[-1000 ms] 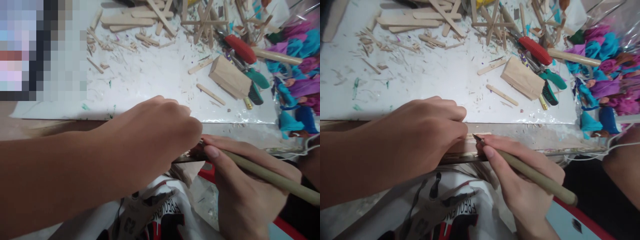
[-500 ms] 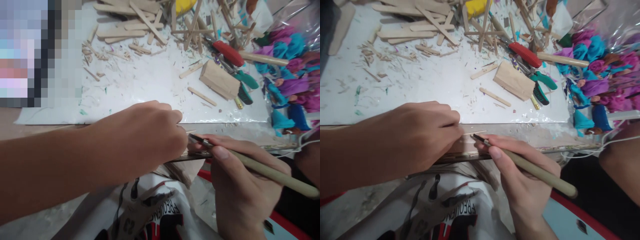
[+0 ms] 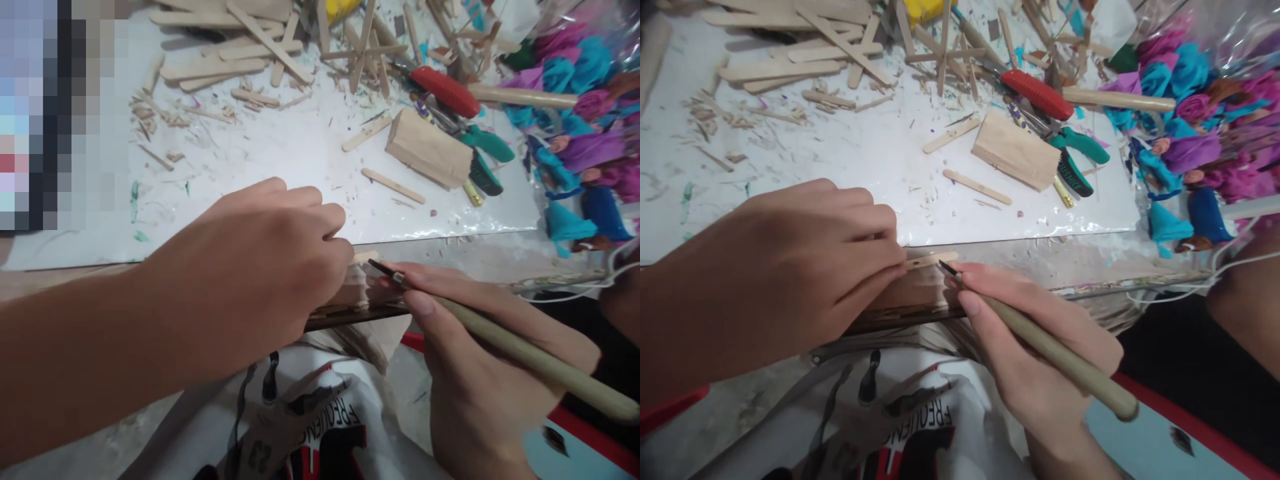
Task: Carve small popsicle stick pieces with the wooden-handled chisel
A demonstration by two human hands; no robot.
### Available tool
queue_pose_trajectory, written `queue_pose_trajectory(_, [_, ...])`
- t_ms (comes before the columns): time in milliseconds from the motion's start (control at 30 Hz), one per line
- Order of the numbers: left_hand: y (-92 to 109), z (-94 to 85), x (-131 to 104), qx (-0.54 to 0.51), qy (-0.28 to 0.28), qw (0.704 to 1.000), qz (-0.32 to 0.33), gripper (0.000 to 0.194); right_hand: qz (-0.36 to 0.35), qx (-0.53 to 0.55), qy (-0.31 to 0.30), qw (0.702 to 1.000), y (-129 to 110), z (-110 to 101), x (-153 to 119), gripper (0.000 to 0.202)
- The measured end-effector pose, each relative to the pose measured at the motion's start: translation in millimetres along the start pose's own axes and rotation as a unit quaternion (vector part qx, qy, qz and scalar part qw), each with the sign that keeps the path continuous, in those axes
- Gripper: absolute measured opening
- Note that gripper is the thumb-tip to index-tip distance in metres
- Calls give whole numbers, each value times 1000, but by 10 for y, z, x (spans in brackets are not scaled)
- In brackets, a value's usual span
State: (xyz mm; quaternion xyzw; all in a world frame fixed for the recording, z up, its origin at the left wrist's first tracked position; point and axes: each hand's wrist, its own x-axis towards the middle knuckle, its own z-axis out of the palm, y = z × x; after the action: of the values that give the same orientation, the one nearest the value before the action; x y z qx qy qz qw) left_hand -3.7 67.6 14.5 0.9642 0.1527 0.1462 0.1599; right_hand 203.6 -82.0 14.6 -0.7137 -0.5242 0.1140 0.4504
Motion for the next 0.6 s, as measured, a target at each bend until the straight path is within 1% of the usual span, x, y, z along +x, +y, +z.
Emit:
queue_pose_trajectory(100, [4,19,0,29,11,999,21,24,29,-37,2,999,-63,34,5,26])
queue_pose_trajectory(167, [9,36,-5,9,12,1000,23,25,36,-40,-16,998,-84,50,25,27])
queue_pose_trajectory(267, [14,50,-17,-41,12,998,44,26,26,-4,-29,999,-75,74,94,25])
queue_pose_trajectory(367, [9,31,-24,-72,-4,994,79,24,23,41,-65,997,-45,80,196,23])
queue_pose_trajectory(433, [-11,5,-16,-82,-19,993,88,27,19,63,-86,994,-28,63,256,22])
queue_pose_trajectory(500, [-51,-15,4,-71,-21,993,93,32,17,68,-76,995,-12,26,288,20])
queue_pose_trajectory(600, [-132,-7,49,8,-12,994,108,25,22,55,-30,998,23,-53,276,17])
